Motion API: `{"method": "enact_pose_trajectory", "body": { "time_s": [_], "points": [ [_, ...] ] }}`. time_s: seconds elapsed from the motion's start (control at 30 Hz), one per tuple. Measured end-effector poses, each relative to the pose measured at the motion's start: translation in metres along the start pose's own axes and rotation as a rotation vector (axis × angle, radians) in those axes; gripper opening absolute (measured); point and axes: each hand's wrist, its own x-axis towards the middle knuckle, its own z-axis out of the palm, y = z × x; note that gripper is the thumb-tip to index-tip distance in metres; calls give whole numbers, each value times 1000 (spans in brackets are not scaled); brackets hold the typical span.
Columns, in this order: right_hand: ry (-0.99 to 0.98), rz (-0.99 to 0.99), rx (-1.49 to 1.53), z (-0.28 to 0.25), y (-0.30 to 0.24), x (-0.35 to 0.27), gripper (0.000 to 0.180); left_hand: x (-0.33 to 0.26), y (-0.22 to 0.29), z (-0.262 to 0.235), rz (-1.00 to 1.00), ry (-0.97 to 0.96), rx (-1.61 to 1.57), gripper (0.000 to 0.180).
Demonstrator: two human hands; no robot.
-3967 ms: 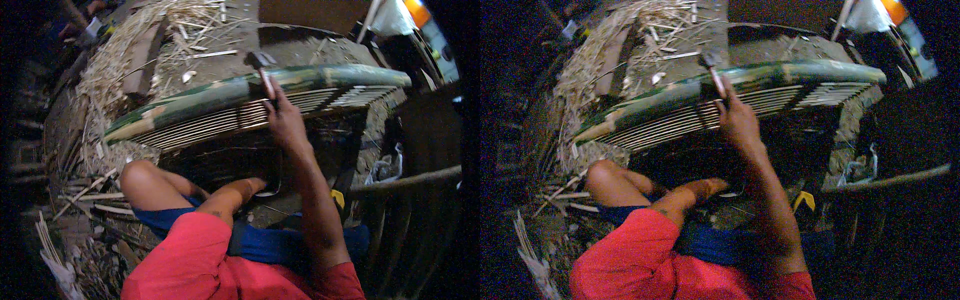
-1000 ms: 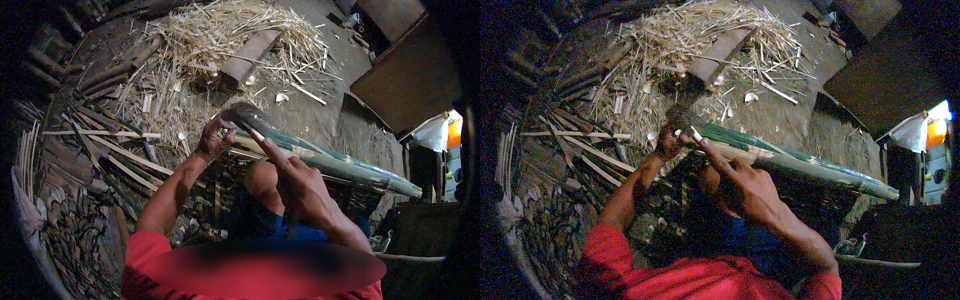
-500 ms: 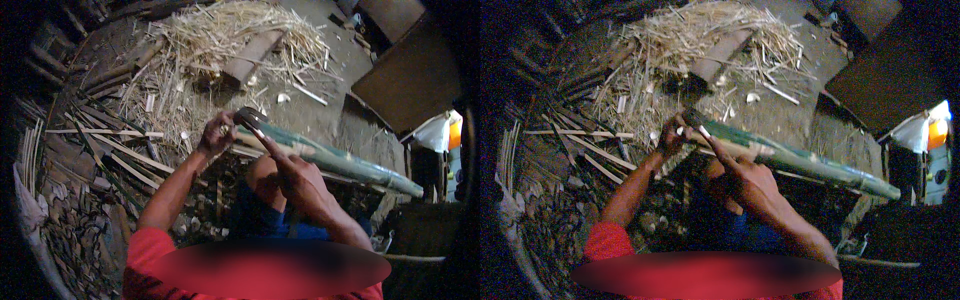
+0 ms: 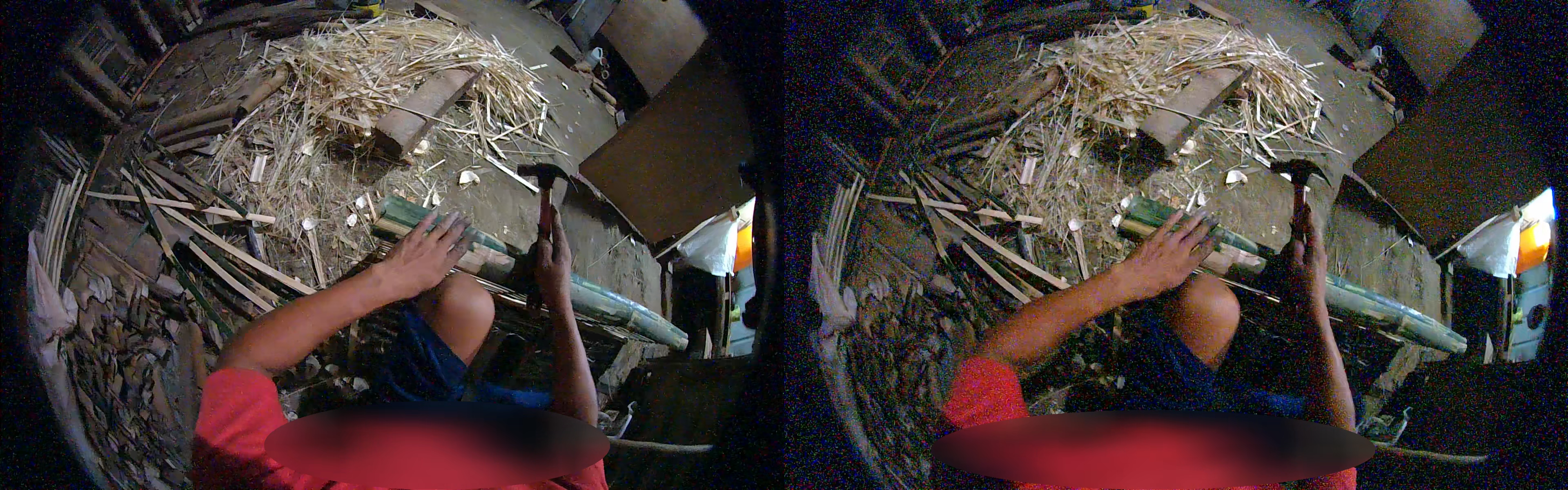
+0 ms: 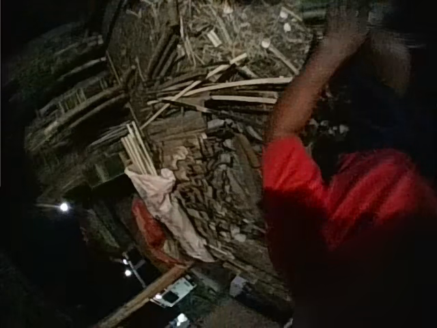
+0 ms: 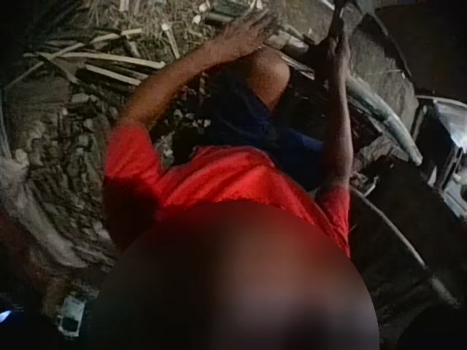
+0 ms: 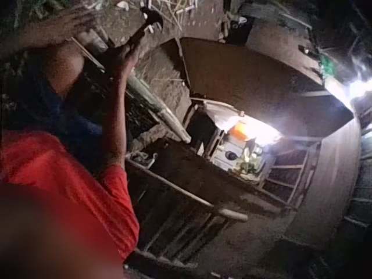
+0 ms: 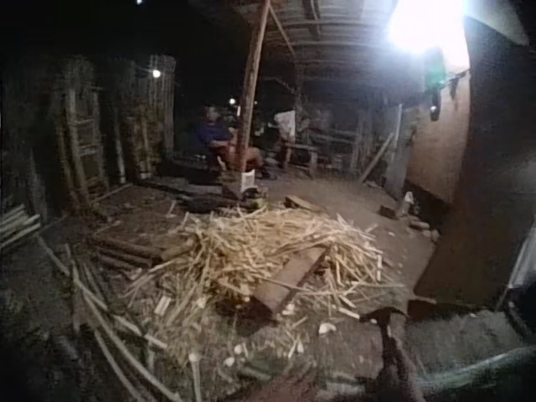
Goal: The person sits on the floor and uses a hammer to drive nails into a green bamboo mat, securing thin bamboo strips in place. They repeatedly adjust the mat and hammer along its length to fasten the strips.
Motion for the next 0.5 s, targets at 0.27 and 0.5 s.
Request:
{"method": "enact_pose_trajectory", "body": {
  "time_s": [0.27, 0.5],
  "points": [
    [-45, 137, -32, 0, -22, -5, 57, 16, -17, 30, -4, 29, 61, 58],
    [-335, -90, -342, 1, -71, -26, 66, 18, -30, 21, 111, -9, -24, 55]
  ]
}}
